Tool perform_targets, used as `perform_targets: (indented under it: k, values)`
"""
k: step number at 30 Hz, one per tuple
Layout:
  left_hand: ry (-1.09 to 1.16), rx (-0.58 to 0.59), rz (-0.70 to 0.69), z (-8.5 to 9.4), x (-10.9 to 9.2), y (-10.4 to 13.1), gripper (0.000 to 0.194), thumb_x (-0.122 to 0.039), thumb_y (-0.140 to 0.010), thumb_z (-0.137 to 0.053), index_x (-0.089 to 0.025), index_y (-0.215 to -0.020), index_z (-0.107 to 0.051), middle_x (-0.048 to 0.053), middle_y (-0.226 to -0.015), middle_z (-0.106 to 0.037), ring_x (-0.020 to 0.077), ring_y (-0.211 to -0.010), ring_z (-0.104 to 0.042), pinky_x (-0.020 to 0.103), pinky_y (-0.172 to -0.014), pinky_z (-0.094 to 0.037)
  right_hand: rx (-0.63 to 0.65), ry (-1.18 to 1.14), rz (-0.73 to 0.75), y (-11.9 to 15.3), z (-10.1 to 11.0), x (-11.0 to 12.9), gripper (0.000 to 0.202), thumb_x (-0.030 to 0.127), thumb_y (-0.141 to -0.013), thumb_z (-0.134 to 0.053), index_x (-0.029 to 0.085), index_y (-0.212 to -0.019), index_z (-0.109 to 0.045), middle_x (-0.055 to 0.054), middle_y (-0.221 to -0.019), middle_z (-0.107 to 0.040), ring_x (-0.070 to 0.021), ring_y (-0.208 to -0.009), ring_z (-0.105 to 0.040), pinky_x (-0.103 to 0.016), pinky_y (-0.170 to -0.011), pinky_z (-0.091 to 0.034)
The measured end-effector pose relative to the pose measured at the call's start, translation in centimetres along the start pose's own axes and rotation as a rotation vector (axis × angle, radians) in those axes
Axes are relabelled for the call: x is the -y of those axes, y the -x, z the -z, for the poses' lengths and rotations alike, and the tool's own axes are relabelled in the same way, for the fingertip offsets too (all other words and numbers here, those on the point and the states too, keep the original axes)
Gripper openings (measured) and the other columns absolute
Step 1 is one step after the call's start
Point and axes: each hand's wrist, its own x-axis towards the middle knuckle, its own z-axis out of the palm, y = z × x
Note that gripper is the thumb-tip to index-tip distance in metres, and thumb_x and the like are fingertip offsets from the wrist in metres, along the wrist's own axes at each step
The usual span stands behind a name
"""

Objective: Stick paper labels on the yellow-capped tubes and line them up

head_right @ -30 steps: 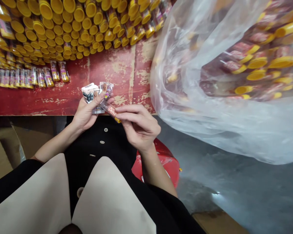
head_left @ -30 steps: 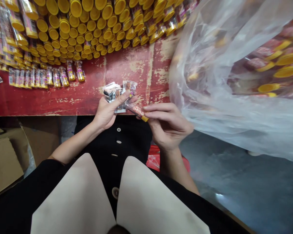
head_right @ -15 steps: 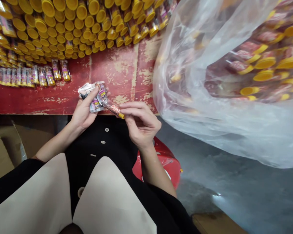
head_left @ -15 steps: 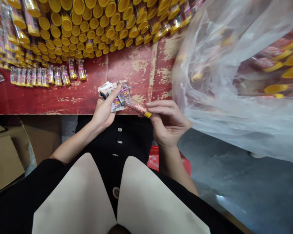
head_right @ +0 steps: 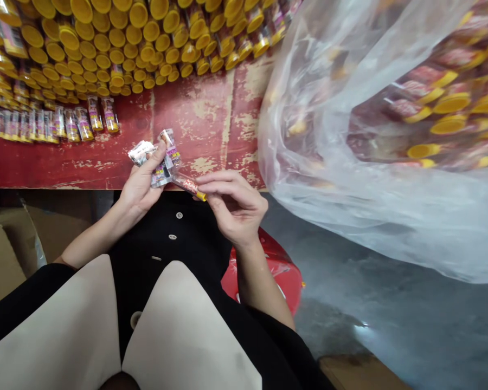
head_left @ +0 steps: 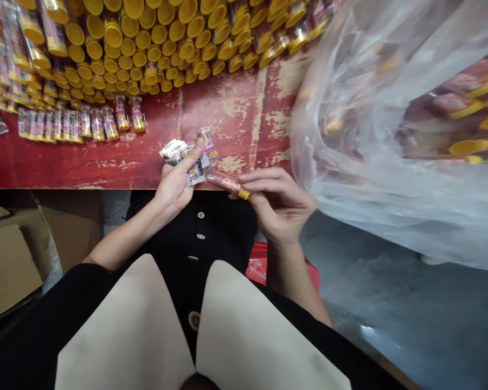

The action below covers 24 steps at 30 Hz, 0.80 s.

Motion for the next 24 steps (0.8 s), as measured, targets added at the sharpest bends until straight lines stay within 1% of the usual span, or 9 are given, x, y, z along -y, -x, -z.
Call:
perform_targets:
  k: [3,5,9,11,15,18,20,22,24]
  values:
    - [0.005,-0.062,-0.025,0.5,0.2,-0.6,0.014,-0.015,-0.076,-0.078,-0.01,-0.085,-0.068,0.007,-0.099,-0.075,0.0255,-0.122,-0.065,0.037,-0.105,-0.051,0.023,-0.036,-0.009,0.2,0.1,0.1,0.017,0.018,-0.087,-0.068,0.028,-0.097,-0.077,-0.003,-0.097,-0.075,-0.0175,-0.086,-0.071,-0.035,-0.073,-0.062]
    - [0.003,-0.087,-0.068,0.7,0.3,-0.9,0.017,-0.014,-0.076,-0.079,-0.011,-0.088,-0.068,0.006,-0.101,-0.075,0.0249,-0.122,-0.065,0.037,-0.105,-0.051,0.007,-0.065,-0.018,0.3,0.0,0.1,0.017,0.018,-0.087,-0.068,0.029,-0.097,-0.077,-0.003,-0.097,-0.074,-0.0178,-0.087,-0.071,-0.034,-0.071,-0.062]
    - [-0.043,-0.052,-0.157,0.8,0.4,-1.3,0.015,-0.006,-0.08,-0.072,-0.011,-0.093,-0.067,0.005,-0.106,-0.075,0.025,-0.129,-0.061,0.037,-0.108,-0.049,-0.024,-0.091,-0.04,0.4,-0.2,0.1,0.017,0.018,-0.088,-0.067,0.029,-0.096,-0.077,-0.003,-0.096,-0.074,-0.0185,-0.089,-0.072,-0.038,-0.076,-0.063]
    - [-0.052,-0.021,-0.168,0.8,0.4,-1.3,0.016,-0.008,-0.079,-0.074,-0.01,-0.092,-0.067,0.007,-0.109,-0.074,0.0261,-0.132,-0.059,0.037,-0.11,-0.048,-0.018,-0.09,-0.041,0.4,-0.3,0.1,0.017,0.017,-0.088,-0.066,0.029,-0.096,-0.076,-0.003,-0.097,-0.074,-0.0181,-0.089,-0.072,-0.038,-0.077,-0.063]
    - [-0.023,-0.01,-0.119,0.8,0.3,-1.2,0.025,-0.012,-0.075,-0.079,-0.01,-0.097,-0.068,0.01,-0.115,-0.074,0.0285,-0.132,-0.059,0.04,-0.11,-0.049,-0.02,-0.063,-0.033,0.4,-0.6,-0.1,0.014,0.018,-0.088,-0.068,0.027,-0.094,-0.076,-0.003,-0.097,-0.074,-0.0173,-0.087,-0.071,-0.036,-0.074,-0.064]
    - [0.032,-0.026,-0.032,0.5,0.1,-0.8,0.027,-0.009,-0.081,-0.073,-0.01,-0.108,-0.068,0.008,-0.114,-0.074,0.0265,-0.129,-0.061,0.04,-0.109,-0.05,-0.059,-0.076,-0.033,0.1,-0.7,-0.5,0.013,0.02,-0.088,-0.067,0.028,-0.094,-0.075,-0.003,-0.096,-0.073,-0.0172,-0.086,-0.071,-0.034,-0.068,-0.063]
    - [0.065,-0.023,0.019,0.3,0.0,-0.4,0.026,-0.007,-0.085,-0.067,-0.009,-0.112,-0.068,0.007,-0.113,-0.074,0.0245,-0.129,-0.062,0.039,-0.109,-0.05,-0.087,-0.051,-0.026,0.0,-0.6,-0.7,0.012,0.02,-0.088,-0.067,0.028,-0.093,-0.074,-0.003,-0.096,-0.072,-0.0176,-0.087,-0.07,-0.035,-0.071,-0.063]
    - [0.068,-0.005,0.04,0.2,-0.1,-0.2,0.022,-0.006,-0.088,-0.064,-0.008,-0.109,-0.068,0.007,-0.114,-0.074,0.0238,-0.13,-0.061,0.039,-0.11,-0.049,-0.098,-0.015,-0.015,-0.1,-0.5,-0.9,0.01,0.021,-0.088,-0.067,0.028,-0.093,-0.074,-0.003,-0.095,-0.072,-0.0183,-0.088,-0.071,-0.037,-0.074,-0.063]
    - [0.035,0.013,0.037,0.2,0.0,0.0,0.012,-0.007,-0.089,-0.063,-0.007,-0.1,-0.067,0.009,-0.112,-0.073,0.0247,-0.131,-0.06,0.041,-0.111,-0.048,-0.1,0.018,0.006,-0.1,-0.5,-0.9,0.009,0.021,-0.089,-0.066,0.027,-0.091,-0.073,-0.003,-0.094,-0.073,-0.0185,-0.087,-0.071,-0.038,-0.074,-0.063]
